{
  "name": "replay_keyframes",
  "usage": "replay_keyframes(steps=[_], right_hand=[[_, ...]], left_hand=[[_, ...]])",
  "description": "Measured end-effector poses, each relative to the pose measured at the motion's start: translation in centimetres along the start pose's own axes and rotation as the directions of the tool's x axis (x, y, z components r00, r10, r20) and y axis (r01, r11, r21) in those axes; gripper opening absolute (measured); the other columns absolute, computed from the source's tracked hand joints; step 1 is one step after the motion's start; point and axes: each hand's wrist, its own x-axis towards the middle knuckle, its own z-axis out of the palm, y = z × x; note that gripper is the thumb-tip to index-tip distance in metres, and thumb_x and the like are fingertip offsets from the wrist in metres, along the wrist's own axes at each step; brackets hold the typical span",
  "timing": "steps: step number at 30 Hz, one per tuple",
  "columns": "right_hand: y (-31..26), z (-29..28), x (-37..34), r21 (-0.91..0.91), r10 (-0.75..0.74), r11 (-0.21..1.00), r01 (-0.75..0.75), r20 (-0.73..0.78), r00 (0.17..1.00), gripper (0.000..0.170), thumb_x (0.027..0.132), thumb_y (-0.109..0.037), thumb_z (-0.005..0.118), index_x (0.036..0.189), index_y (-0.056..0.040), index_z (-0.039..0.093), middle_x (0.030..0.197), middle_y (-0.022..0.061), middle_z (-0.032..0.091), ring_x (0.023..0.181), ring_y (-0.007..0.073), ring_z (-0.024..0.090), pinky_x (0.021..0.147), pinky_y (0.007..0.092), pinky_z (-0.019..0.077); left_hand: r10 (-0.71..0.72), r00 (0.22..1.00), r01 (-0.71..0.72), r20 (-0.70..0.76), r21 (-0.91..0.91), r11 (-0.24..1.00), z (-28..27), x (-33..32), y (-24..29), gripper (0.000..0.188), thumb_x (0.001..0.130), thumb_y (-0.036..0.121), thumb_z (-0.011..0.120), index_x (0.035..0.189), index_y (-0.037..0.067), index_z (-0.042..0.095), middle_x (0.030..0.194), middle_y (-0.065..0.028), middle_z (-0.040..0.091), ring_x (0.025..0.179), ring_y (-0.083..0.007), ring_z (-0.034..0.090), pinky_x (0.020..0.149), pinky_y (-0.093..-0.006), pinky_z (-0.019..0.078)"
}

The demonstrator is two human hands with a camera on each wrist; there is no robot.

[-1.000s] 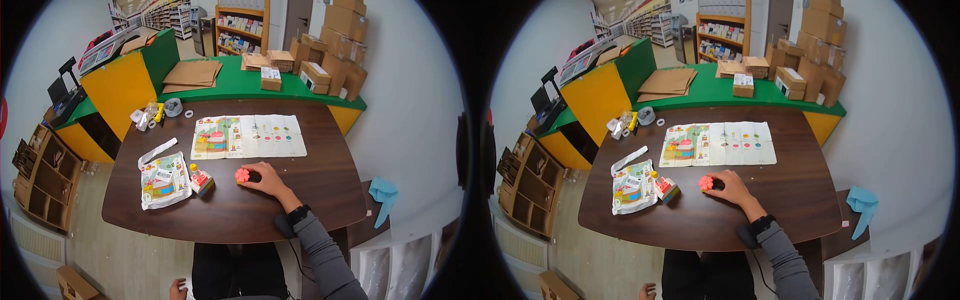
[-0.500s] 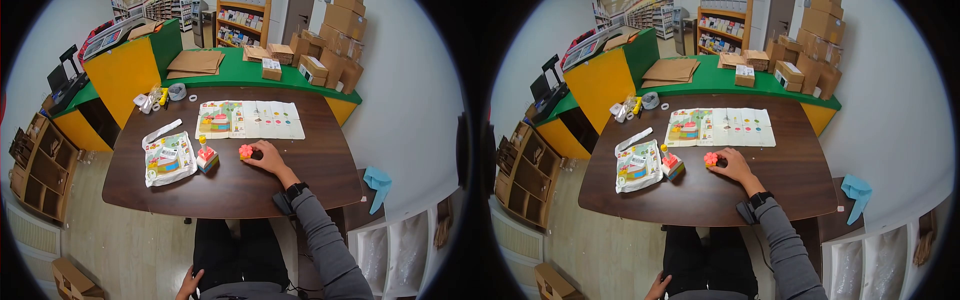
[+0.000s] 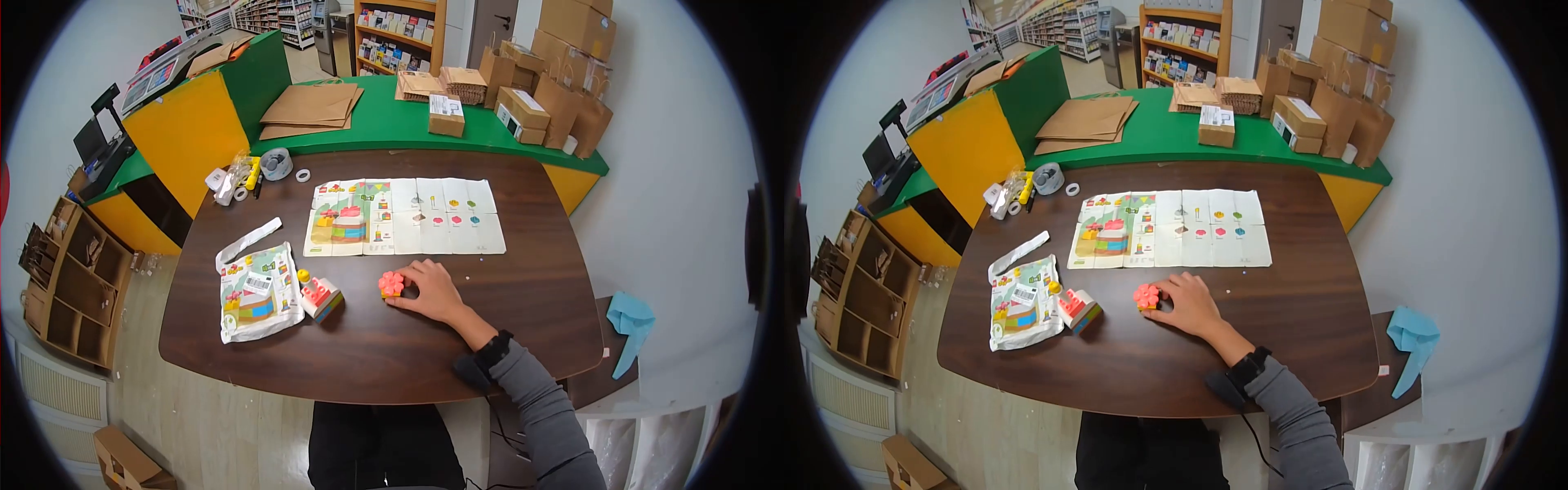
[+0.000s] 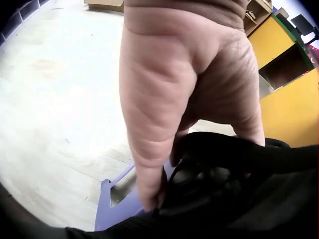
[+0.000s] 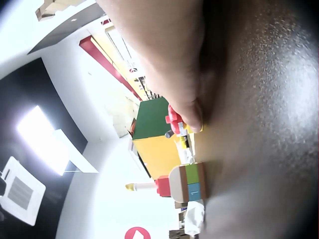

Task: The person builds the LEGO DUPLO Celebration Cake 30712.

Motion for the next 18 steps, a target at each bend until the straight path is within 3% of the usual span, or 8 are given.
replay_keyframes(steps=[18], right_hand=[[0.8,0.7,-0.3,0.101,0.011,0.995,-0.005,-0.059,0.998,0.037,0.078,-0.041,0.072,0.102,-0.0147,0.064,0.083,0.0005,0.057,0.085,0.0229,0.052,0.078,0.0358,0.0393]], left_hand=[[0.034,0.969,-0.052,-0.246,-0.068,0.996,-1.7,-4.0,1.4,0.035,0.092,0.034,0.055,0.105,0.004,0.062,0.082,-0.0079,0.061,0.076,-0.0200,0.058,0.072,-0.0347,0.0523]])
